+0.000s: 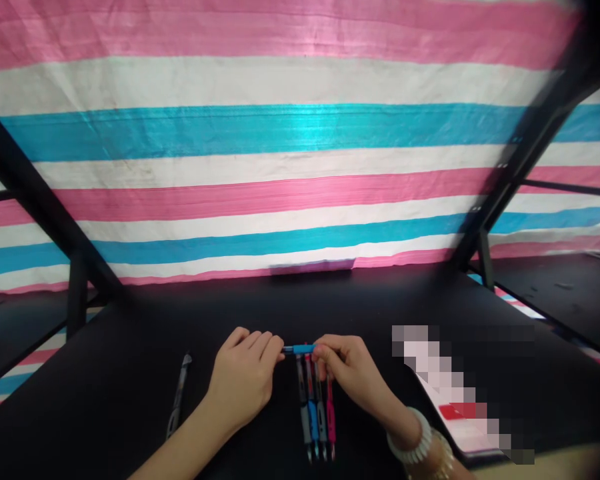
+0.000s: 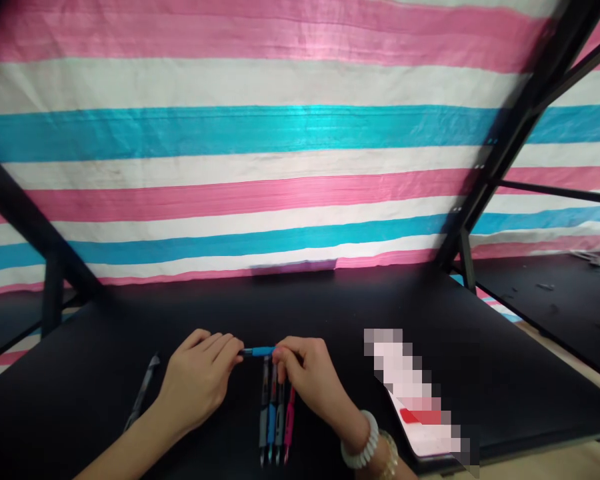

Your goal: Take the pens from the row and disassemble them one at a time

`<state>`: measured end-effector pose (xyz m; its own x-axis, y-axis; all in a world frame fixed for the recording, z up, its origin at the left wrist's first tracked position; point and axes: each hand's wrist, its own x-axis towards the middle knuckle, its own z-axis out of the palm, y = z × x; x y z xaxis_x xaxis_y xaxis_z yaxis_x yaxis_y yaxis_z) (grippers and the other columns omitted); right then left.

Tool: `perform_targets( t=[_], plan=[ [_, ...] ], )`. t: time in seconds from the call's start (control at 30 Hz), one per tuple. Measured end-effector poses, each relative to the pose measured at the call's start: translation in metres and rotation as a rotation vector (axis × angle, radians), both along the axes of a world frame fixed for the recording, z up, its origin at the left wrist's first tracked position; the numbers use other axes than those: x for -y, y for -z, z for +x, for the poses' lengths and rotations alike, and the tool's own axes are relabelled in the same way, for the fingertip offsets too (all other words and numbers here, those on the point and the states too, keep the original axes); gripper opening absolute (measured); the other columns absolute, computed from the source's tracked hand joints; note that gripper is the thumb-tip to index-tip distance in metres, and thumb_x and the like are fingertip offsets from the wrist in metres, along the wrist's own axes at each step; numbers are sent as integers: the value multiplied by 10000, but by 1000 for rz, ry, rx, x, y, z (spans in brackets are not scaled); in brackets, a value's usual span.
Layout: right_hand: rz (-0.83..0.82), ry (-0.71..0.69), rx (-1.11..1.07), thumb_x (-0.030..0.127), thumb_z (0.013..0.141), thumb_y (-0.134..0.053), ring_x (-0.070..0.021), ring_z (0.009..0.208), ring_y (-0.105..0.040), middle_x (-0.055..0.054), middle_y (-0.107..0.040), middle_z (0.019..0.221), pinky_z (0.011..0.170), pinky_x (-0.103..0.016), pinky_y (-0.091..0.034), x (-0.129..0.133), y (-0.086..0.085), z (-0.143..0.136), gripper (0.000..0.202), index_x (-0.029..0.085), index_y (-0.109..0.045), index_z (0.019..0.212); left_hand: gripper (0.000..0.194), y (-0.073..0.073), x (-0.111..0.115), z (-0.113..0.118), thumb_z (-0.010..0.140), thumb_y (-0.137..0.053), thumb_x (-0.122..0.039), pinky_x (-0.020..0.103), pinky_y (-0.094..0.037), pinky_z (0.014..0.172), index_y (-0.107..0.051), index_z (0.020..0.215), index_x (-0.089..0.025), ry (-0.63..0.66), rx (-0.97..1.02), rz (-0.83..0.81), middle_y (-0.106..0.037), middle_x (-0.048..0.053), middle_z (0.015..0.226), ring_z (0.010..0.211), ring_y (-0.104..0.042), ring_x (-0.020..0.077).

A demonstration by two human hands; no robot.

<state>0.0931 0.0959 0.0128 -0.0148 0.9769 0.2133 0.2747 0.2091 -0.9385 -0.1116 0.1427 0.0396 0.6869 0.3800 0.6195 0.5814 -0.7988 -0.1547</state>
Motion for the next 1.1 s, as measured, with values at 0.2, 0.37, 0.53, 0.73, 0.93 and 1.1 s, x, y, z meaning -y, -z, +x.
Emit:
perform_targets(
  t=[0.2,0.37,0.53,0.73,0.93,1.1],
  plan=[
    [65,43,-1,148,872,-562,-133,550,-544,20,-602,599,542,-239,-388,0,1,-1,199,196,-683,722,301,-3,-6,-1,995,-368,-154,353,-389,625,-618,830,-185,43,-10,-139,-652,8,675,561,-570,179],
    [49,69,-53,201,881,-609,-156,537,-610,-1,-672,611,522,-248,-433,-4,2,5,112,201,-716,850,177,-7,-9,-8,926,-595,-299,337,-516,702,-690,1046,-211,54,284,-366,-716,39,827,747,-671,208],
    [58,95,-112,254,878,-643,-169,592,-645,-2,-667,641,559,-262,-477,-2,1,9,80,201,-701,871,194,-5,-8,-12,809,-728,-370,274,-567,584,-734,929,-217,-1,760,-1029,-725,23,783,663,-692,187],
    [41,70,-214,416,912,-642,-145,578,-615,-25,-701,698,536,-248,-462,2,0,11,242,184,-686,858,238,4,-3,-6,676,-851,-381,276,-589,674,-767,800,-195,-11,1049,-1298,-731,18,713,668,-702,180],
    [33,130,-189,472,907,-643,-114,464,-520,12,-616,532,480,-238,-402,-1,2,12,387,194,-601,642,262,10,2,-4,656,-867,-400,271,-580,633,-777,776,-185,-58,1086,-1302,-733,25,653,616,-693,179],
    [24,128,-237,478,826,-737,-159,593,-614,-9,-676,669,528,-254,-444,2,2,11,292,197,-678,885,246,12,5,-5,677,-855,-401,273,-571,620,-783,778,-188,-76,1108,-1246,-727,26,635,611,-691,184]
  ],
)
